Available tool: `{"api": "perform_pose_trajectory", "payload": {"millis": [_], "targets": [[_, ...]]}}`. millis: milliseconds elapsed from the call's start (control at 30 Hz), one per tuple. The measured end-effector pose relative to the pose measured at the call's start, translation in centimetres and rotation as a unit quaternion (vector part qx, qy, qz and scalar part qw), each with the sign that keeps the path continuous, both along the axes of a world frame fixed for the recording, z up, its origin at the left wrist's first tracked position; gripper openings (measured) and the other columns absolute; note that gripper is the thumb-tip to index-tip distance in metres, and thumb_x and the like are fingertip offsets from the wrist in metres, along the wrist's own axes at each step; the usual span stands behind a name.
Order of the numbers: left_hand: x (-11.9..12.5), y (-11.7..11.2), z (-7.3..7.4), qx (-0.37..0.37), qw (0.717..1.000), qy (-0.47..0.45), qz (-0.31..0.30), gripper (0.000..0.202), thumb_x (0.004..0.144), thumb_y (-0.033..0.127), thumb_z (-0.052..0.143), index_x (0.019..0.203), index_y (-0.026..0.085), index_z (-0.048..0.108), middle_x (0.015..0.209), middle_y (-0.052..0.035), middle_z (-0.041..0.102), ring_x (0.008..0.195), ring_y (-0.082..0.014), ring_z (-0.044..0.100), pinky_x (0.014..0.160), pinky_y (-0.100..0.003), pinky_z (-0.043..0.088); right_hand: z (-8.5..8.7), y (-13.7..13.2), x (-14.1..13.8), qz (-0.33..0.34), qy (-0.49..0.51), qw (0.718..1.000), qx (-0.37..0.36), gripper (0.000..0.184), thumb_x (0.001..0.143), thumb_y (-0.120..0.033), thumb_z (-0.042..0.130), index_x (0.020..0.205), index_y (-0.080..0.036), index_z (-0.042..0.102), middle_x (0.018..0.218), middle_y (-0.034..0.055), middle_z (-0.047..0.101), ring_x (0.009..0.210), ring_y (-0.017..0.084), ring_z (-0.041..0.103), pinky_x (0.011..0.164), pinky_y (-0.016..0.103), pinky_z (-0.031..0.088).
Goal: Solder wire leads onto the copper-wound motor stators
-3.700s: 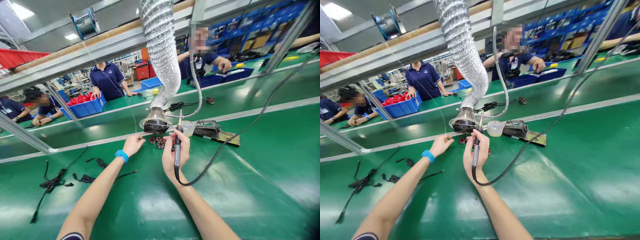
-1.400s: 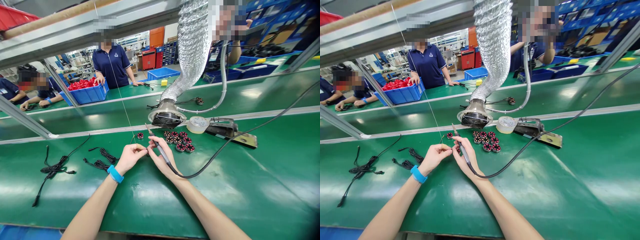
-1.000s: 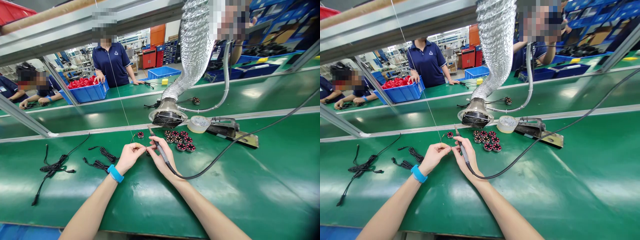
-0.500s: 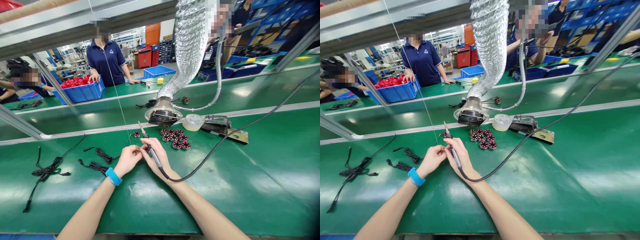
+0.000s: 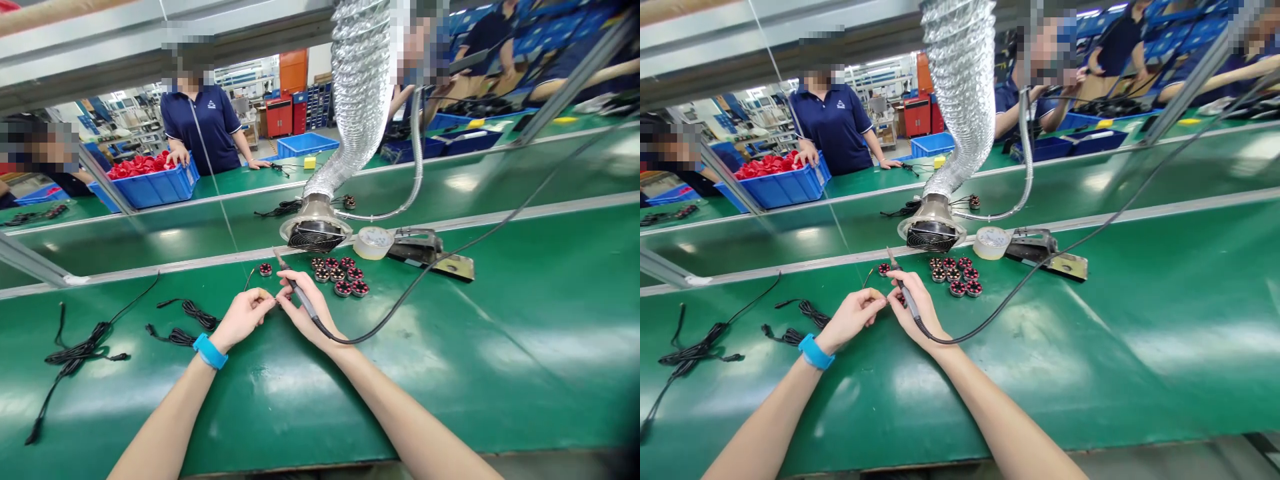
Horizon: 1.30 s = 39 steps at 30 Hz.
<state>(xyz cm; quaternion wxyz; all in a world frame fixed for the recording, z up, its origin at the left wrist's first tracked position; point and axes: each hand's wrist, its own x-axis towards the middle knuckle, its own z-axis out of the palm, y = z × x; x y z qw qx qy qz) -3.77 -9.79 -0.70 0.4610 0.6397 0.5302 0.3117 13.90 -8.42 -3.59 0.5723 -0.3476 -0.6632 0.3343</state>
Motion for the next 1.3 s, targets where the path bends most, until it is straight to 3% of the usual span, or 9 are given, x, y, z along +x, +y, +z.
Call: {"api": "perform_pose_trajectory", "payload": {"millis": [167, 433, 567, 667, 833, 967, 1300], "targets": [[0.1, 0.3, -0.2, -0.039, 0.997, -0.058, 0.038, 0.041, 0.083, 0.055, 0.071, 0.086, 0.015, 0.065, 0.058, 0.0065, 0.044, 0.050, -0.0065, 0.032, 0.048, -0.022, 0.024, 0.2, 0.1, -0.1, 0.011, 0.014, 1.000, -0.012, 0.041, 0.086, -0.009, 0.058, 0.124, -0.025, 0.061, 0.103, 0.0028, 0.057, 0.080, 0.013, 0.065, 0.081, 0.028, 0.058], [0.5, 0.5, -0.9, -0.060, 0.986, -0.109, 0.112, 0.036, 0.072, 0.047, 0.080, 0.079, 0.013, 0.070, 0.058, 0.0040, 0.050, 0.050, -0.0056, 0.029, 0.049, -0.023, 0.020, -0.6, -0.3, -0.1, 0.019, -0.020, 1.000, 0.009, 0.040, 0.091, -0.012, 0.056, 0.127, -0.028, 0.061, 0.107, 0.0042, 0.057, 0.084, 0.015, 0.065, 0.087, 0.032, 0.057], [0.5, 0.9, -1.2, -0.042, 0.982, -0.115, 0.144, 0.034, 0.069, 0.045, 0.081, 0.077, 0.013, 0.071, 0.057, 0.0027, 0.053, 0.050, -0.0065, 0.030, 0.051, -0.024, 0.022, -0.1, 0.0, 0.5, -0.041, -0.014, 0.999, -0.001, 0.033, 0.096, -0.021, 0.056, 0.127, -0.027, 0.064, 0.104, 0.0049, 0.064, 0.085, 0.017, 0.067, 0.087, 0.034, 0.056], [0.5, 1.3, -1.5, -0.037, 0.981, -0.109, 0.155, 0.033, 0.069, 0.044, 0.080, 0.076, 0.013, 0.072, 0.055, 0.0023, 0.054, 0.051, -0.0073, 0.032, 0.052, -0.024, 0.024, 0.5, 0.4, 1.1, -0.099, 0.018, 0.994, -0.043, 0.028, 0.099, -0.033, 0.055, 0.122, -0.024, 0.067, 0.096, 0.0047, 0.070, 0.077, 0.017, 0.067, 0.077, 0.032, 0.056], [0.8, 1.5, -1.9, -0.038, 0.985, -0.080, 0.150, 0.029, 0.071, 0.041, 0.077, 0.076, 0.014, 0.074, 0.056, 0.0016, 0.056, 0.051, -0.0078, 0.034, 0.053, -0.025, 0.026, 0.6, 0.7, 1.8, -0.168, 0.053, 0.983, -0.045, 0.023, 0.096, -0.035, 0.056, 0.088, -0.019, 0.070, 0.077, 0.0038, 0.070, 0.064, 0.016, 0.063, 0.059, 0.028, 0.049], [0.7, 1.5, -2.0, -0.039, 0.985, -0.062, 0.154, 0.027, 0.072, 0.040, 0.077, 0.076, 0.013, 0.075, 0.056, 0.0012, 0.057, 0.052, -0.0084, 0.036, 0.054, -0.025, 0.028, 0.5, 0.4, 1.8, -0.145, 0.069, 0.986, -0.037, 0.023, 0.092, -0.028, 0.055, 0.075, -0.020, 0.069, 0.068, 0.0024, 0.068, 0.066, 0.018, 0.066, 0.059, 0.029, 0.049], [0.8, 1.9, -2.3, -0.043, 0.983, -0.055, 0.168, 0.025, 0.071, 0.038, 0.077, 0.074, 0.013, 0.073, 0.052, 0.0033, 0.052, 0.050, -0.0077, 0.034, 0.053, -0.024, 0.027, 0.5, 0.1, 1.6, -0.102, 0.051, 0.992, -0.050, 0.022, 0.090, -0.026, 0.055, 0.075, -0.020, 0.070, 0.068, 0.0012, 0.067, 0.072, 0.019, 0.068, 0.067, 0.031, 0.052]]}}
